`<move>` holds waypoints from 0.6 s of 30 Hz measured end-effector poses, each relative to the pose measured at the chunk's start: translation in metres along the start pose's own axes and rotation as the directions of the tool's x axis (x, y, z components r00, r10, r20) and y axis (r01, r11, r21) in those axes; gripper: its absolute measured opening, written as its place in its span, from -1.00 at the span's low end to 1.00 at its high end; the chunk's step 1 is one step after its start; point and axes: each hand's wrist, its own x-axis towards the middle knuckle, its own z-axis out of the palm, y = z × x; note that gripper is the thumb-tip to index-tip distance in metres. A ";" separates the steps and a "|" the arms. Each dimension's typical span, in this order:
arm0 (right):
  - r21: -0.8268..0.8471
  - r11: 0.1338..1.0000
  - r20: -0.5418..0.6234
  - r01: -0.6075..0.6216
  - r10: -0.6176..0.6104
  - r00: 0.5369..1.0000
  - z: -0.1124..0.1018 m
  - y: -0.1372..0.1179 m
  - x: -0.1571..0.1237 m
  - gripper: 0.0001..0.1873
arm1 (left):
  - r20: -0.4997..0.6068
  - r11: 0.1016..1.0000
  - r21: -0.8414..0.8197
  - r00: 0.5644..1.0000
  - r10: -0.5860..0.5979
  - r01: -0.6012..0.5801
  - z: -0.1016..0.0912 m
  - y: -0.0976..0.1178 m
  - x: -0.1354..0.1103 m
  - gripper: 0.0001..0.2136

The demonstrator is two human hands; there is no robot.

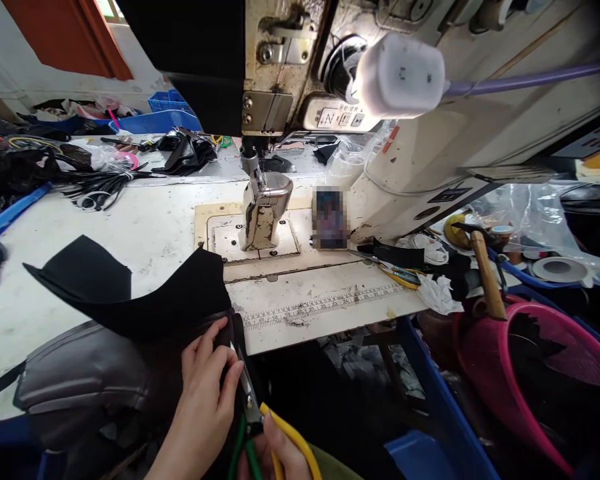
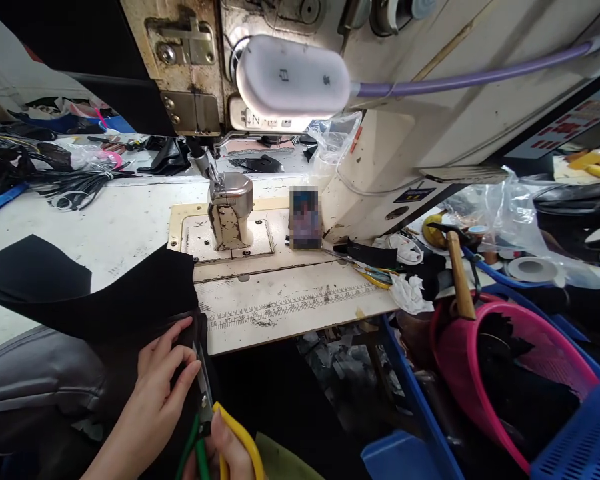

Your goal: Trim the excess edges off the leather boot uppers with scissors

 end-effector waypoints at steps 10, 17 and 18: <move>-0.002 1.000 -0.035 0.008 -0.008 0.999 0.018 -0.037 -0.041 -0.10 | -0.019 0.998 0.051 0.999 0.043 -0.042 0.009 0.007 -0.013 -0.79; 0.116 0.993 -0.067 -0.012 0.020 0.998 0.019 -0.031 -0.053 -0.10 | 0.035 0.998 0.007 0.997 0.069 -0.069 0.011 0.005 -0.023 -0.81; 0.131 0.991 -0.059 -0.002 0.010 0.998 0.020 -0.029 -0.050 -0.10 | 0.069 0.999 -0.005 0.996 0.049 -0.049 0.008 0.004 -0.021 -0.80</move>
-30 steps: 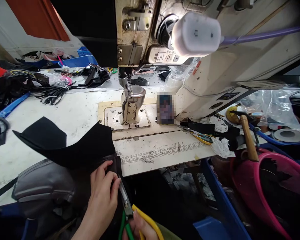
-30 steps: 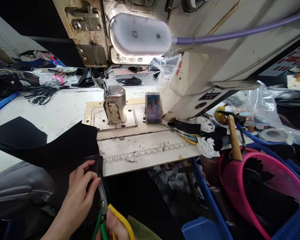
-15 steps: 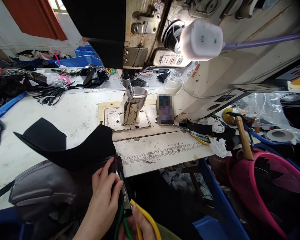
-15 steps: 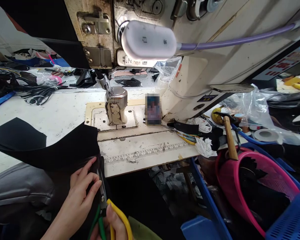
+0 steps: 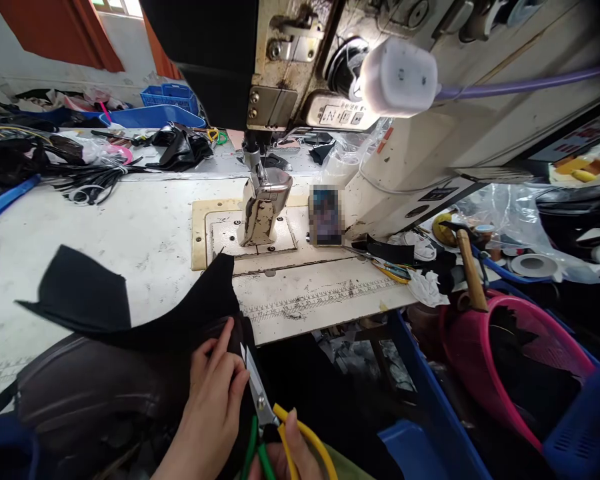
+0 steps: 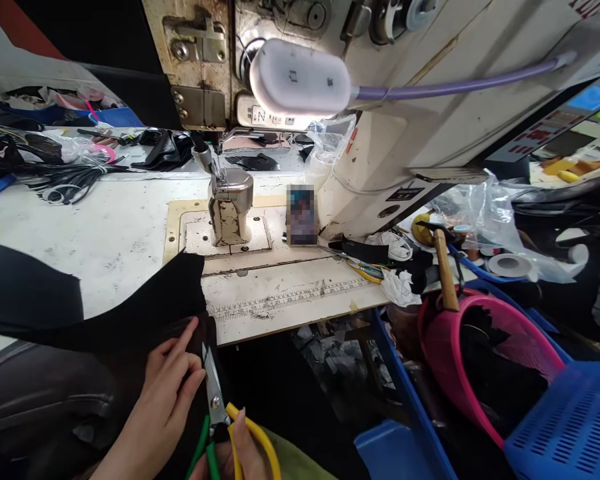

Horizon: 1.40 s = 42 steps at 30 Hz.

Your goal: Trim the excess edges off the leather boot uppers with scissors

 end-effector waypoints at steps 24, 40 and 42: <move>0.244 0.968 0.078 0.066 -0.087 0.993 0.020 -0.014 0.031 -0.17 | 0.362 0.906 -0.287 0.911 -0.199 0.312 -0.034 0.016 0.014 -0.77; 0.341 0.940 0.229 -0.012 -0.071 0.971 0.007 -0.049 0.046 -0.31 | 0.454 0.976 -0.203 0.891 0.017 0.084 -0.068 -0.012 0.020 -0.97; 0.351 0.936 0.189 0.016 -0.087 0.978 0.002 -0.053 0.043 -0.34 | 0.343 0.993 -0.056 0.932 0.114 -0.101 -0.071 -0.019 0.031 -0.87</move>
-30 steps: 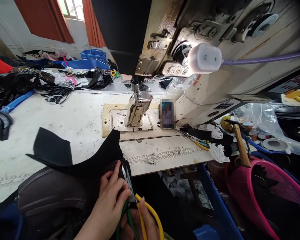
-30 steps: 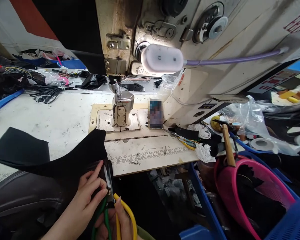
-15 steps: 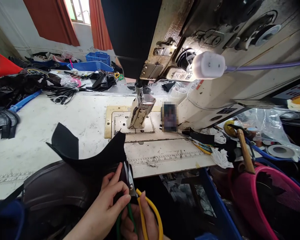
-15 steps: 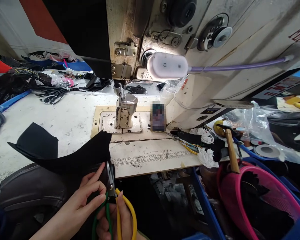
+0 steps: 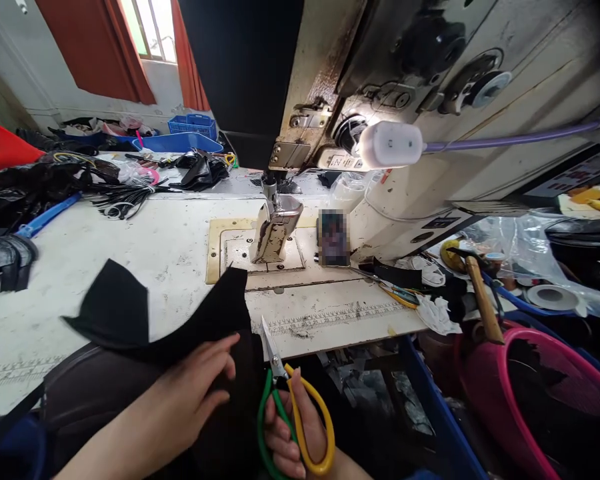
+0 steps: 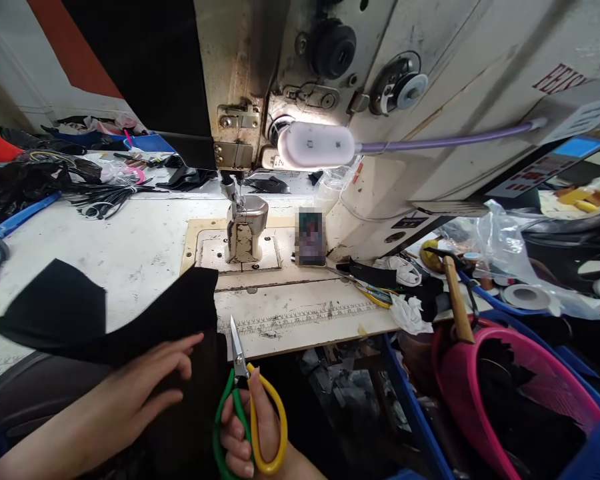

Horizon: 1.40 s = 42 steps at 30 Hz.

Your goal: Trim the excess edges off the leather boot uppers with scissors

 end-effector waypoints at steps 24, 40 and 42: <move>-0.269 -0.945 0.216 -0.186 -0.247 0.944 0.036 -0.169 -0.078 -0.87 | 0.180 0.906 0.338 0.962 0.204 -0.255 -0.014 0.017 0.113 -0.87; -0.112 -0.989 0.111 -0.101 -0.113 0.987 0.082 -0.210 -0.045 -0.80 | 0.105 0.934 0.137 0.942 0.318 -0.331 -0.011 0.000 0.128 -0.87; -0.069 -0.996 0.101 -0.061 -0.068 0.993 0.087 -0.213 -0.042 -0.81 | 0.108 0.930 0.120 0.936 0.334 -0.346 -0.010 0.000 0.128 -0.86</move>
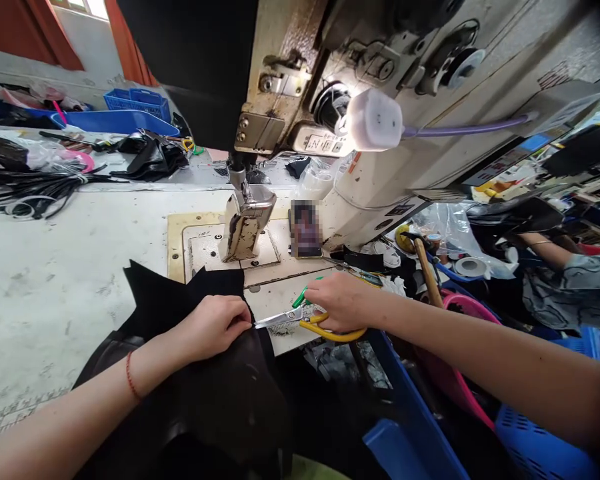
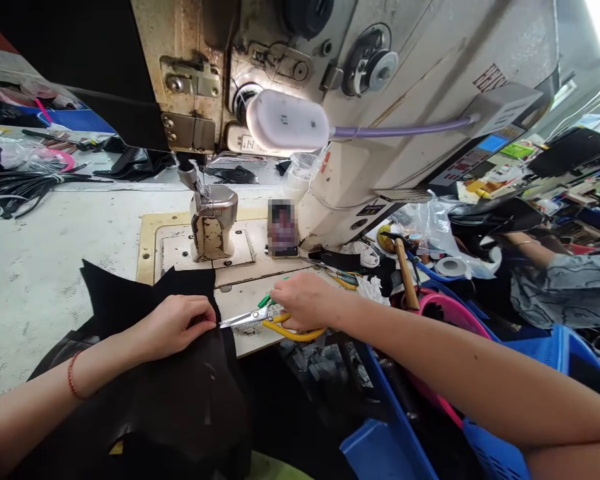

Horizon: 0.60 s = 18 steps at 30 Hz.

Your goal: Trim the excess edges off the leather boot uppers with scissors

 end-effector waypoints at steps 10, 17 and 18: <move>-0.029 0.994 0.055 0.104 -0.102 0.993 -0.006 0.010 0.016 -0.81 | -0.006 0.989 -0.151 1.000 0.004 -0.005 0.000 -0.006 0.004 -0.85; -0.011 0.993 0.031 0.114 -0.113 0.993 -0.002 0.007 0.025 -0.77 | -0.020 0.963 -0.268 0.999 -0.033 0.026 0.001 -0.011 0.006 -0.89; -0.008 0.993 0.034 0.118 -0.117 0.993 -0.001 0.007 0.026 -0.77 | -0.019 0.958 -0.287 0.999 -0.033 0.026 0.001 -0.011 0.006 -0.89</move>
